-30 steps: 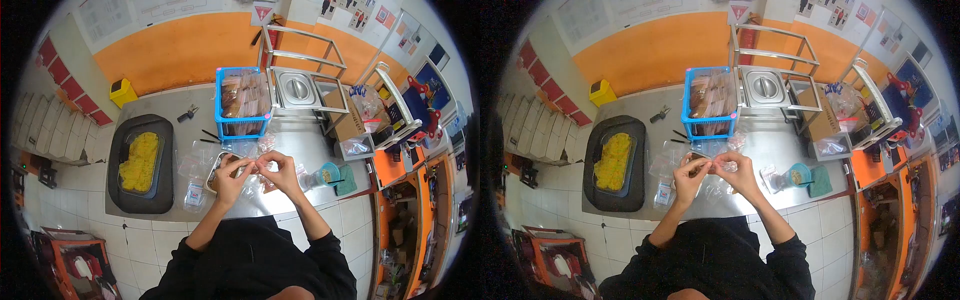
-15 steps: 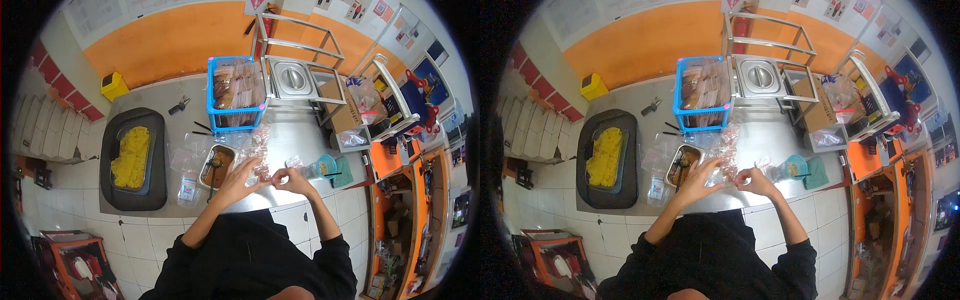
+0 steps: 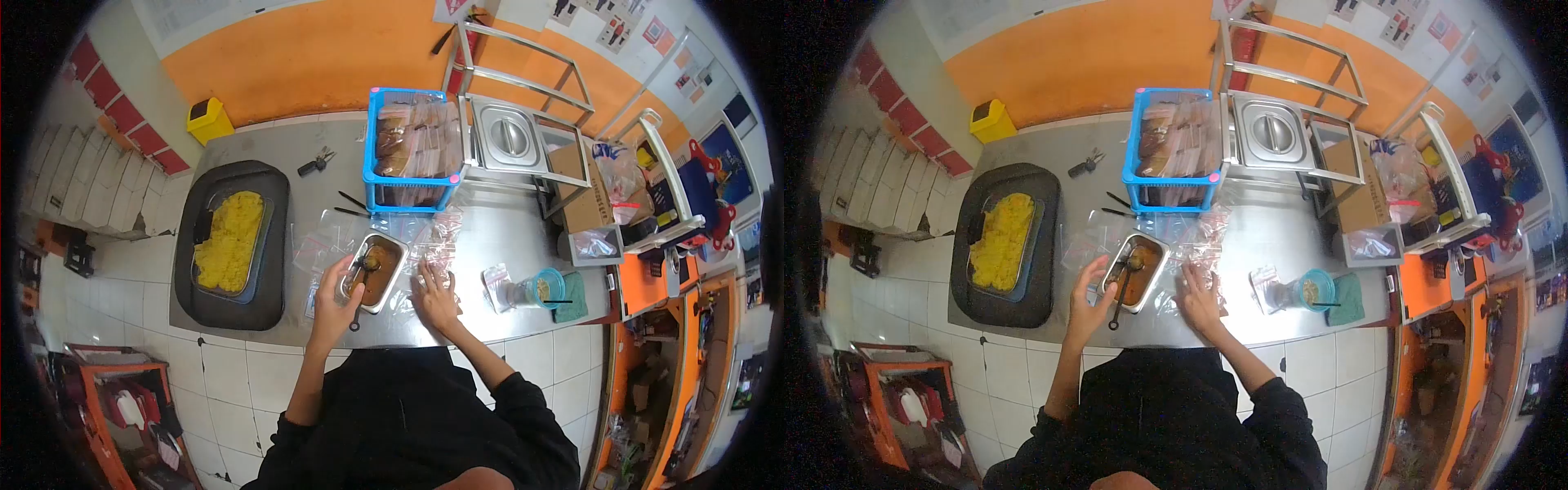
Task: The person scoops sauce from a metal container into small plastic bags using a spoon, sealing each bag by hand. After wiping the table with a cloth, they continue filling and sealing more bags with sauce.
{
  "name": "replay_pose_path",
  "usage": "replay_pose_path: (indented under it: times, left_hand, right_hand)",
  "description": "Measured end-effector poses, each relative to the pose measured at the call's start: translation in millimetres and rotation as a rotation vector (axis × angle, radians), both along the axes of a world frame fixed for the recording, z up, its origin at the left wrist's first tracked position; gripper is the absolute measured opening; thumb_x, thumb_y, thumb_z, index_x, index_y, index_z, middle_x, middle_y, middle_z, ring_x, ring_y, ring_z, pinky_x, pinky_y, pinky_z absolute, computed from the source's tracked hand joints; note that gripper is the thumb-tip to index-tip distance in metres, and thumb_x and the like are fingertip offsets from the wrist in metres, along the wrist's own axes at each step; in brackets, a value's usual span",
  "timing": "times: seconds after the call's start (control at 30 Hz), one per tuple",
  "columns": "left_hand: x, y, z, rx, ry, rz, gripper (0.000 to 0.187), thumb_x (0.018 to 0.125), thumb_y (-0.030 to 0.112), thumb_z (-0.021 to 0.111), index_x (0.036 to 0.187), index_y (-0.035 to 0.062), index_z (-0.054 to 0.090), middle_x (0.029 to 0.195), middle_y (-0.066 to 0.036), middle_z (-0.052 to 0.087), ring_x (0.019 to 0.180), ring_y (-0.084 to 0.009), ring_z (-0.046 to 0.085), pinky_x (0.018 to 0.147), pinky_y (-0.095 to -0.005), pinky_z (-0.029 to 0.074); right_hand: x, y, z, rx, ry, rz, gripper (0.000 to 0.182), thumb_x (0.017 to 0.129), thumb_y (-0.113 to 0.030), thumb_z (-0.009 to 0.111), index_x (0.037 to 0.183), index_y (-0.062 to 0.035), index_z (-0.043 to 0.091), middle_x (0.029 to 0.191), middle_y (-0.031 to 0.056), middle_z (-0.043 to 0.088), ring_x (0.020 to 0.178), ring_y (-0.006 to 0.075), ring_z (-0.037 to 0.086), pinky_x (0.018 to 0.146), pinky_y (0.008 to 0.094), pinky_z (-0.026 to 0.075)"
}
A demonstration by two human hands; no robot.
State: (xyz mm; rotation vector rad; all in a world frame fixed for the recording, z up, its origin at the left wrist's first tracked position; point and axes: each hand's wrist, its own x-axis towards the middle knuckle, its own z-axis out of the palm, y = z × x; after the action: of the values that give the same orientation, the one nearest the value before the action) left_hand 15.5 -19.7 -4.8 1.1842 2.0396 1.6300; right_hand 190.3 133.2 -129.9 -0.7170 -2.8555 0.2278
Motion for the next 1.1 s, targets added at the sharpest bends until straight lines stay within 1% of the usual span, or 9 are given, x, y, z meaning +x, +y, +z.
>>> replay_pose_path:
  times: [0.2, 0.3, 0.4, 0.5, 0.6, 0.67, 0.83, 0.93, 1.1]
  left_hand:
    - [2.6, -8.4, -5.2, -0.025, -0.036, 0.068, 0.043, 0.079, 0.004, 0.062, 0.121, 0.0039, 0.052, 0.116, -0.01, 0.057, 0.096, -0.0181, 0.057, 0.087, -0.0315, 0.043]
    - [6.7, -7.1, -10.9, -0.042, -0.071, 0.062, 0.039, 0.08, 0.004, 0.061, 0.119, 0.0035, 0.054, 0.111, -0.009, 0.059, 0.093, -0.0165, 0.057, 0.084, -0.03, 0.043]
    - [11.8, -3.4, -20.5, -0.013, -0.118, -0.054, 0.04, 0.081, 0.002, 0.061, 0.12, 0.0038, 0.053, 0.11, -0.009, 0.059, 0.09, -0.0151, 0.058, 0.08, -0.0276, 0.046]
    - [24.3, 7.6, -31.9, 0.095, -0.528, -0.191, 0.04, 0.085, 0.004, 0.06, 0.124, 0.0035, 0.049, 0.113, -0.008, 0.058, 0.095, -0.0126, 0.057, 0.082, -0.0252, 0.046]
    - [35.2, 11.5, -10.9, 0.096, -0.905, -0.294, 0.041, 0.089, 0.006, 0.057, 0.127, 0.0007, 0.044, 0.118, -0.008, 0.055, 0.106, -0.0137, 0.054, 0.091, -0.0273, 0.044]
    - [38.2, 11.7, -4.9, 0.114, -1.175, -0.345, 0.034, 0.089, 0.005, 0.057, 0.122, -0.0007, 0.048, 0.116, -0.008, 0.056, 0.107, -0.0157, 0.055, 0.092, -0.0303, 0.047]
    - [33.5, 5.3, -0.9, 0.182, -1.163, -0.201, 0.019, 0.088, 0.005, 0.059, 0.106, -0.001, 0.058, 0.102, -0.008, 0.062, 0.092, -0.0131, 0.06, 0.081, -0.0265, 0.052]
    - [30.1, 1.1, -4.2, 0.228, -1.093, -0.086, 0.016, 0.086, 0.004, 0.061, 0.1, -0.0016, 0.06, 0.095, -0.008, 0.063, 0.084, -0.0119, 0.062, 0.075, -0.0242, 0.053]
    - [21.7, -9.1, -16.3, 0.214, -0.974, -0.009, 0.022, 0.081, 0.003, 0.067, 0.1, -0.0033, 0.06, 0.092, -0.01, 0.065, 0.083, -0.0126, 0.063, 0.074, -0.0228, 0.051]
  right_hand:
    - [0.3, -5.4, -26.8, -0.028, 0.066, -0.01, 0.021, 0.081, -0.021, 0.061, 0.096, -0.0083, 0.067, 0.133, 0.0091, 0.045, 0.131, 0.0235, 0.033, 0.101, 0.0565, 0.025]
    - [4.4, -2.4, -5.3, -0.265, 0.278, -0.174, 0.011, 0.076, -0.018, 0.068, 0.083, -0.0096, 0.07, 0.114, 0.0071, 0.057, 0.115, 0.019, 0.049, 0.093, 0.046, 0.037]
    - [14.2, 21.3, 5.7, -1.001, 0.435, -0.297, 0.012, 0.086, -0.011, 0.061, 0.079, -0.0021, 0.065, 0.089, 0.0092, 0.067, 0.078, 0.0164, 0.065, 0.068, 0.0277, 0.05]
    - [18.9, 23.8, 93.8, -1.749, 0.61, -0.304, 0.014, 0.089, -0.017, 0.059, 0.083, -0.004, 0.055, 0.1, 0.0169, 0.066, 0.09, 0.0217, 0.066, 0.051, 0.0227, 0.051]
    - [17.1, 23.0, 142.9, -1.865, 0.581, -0.203, 0.012, 0.091, -0.016, 0.055, 0.085, -0.0062, 0.051, 0.101, 0.0197, 0.064, 0.097, 0.0252, 0.064, 0.061, 0.0271, 0.055]
    - [11.4, 18.0, 158.0, -1.853, 0.625, -0.192, 0.011, 0.092, -0.015, 0.054, 0.085, -0.0064, 0.051, 0.1, 0.0196, 0.065, 0.097, 0.0257, 0.064, 0.066, 0.0287, 0.055]
    - [-2.3, 11.0, 154.5, -1.841, 0.675, -0.111, 0.01, 0.089, -0.012, 0.057, 0.09, -0.003, 0.051, 0.1, 0.0164, 0.064, 0.093, 0.0247, 0.065, 0.077, 0.0317, 0.053]
    - [-24.8, -14.6, 151.9, -0.595, 0.77, -0.151, 0.033, 0.079, -0.006, 0.066, 0.109, -0.0017, 0.054, 0.105, 0.0152, 0.055, 0.095, 0.0246, 0.056, 0.078, 0.035, 0.047]
    - [-39.7, -47.8, 157.7, -0.51, 0.537, 0.203, 0.024, 0.076, -0.008, 0.07, 0.097, -0.0016, 0.062, 0.093, 0.0135, 0.056, 0.087, 0.0268, 0.058, 0.074, 0.035, 0.047]
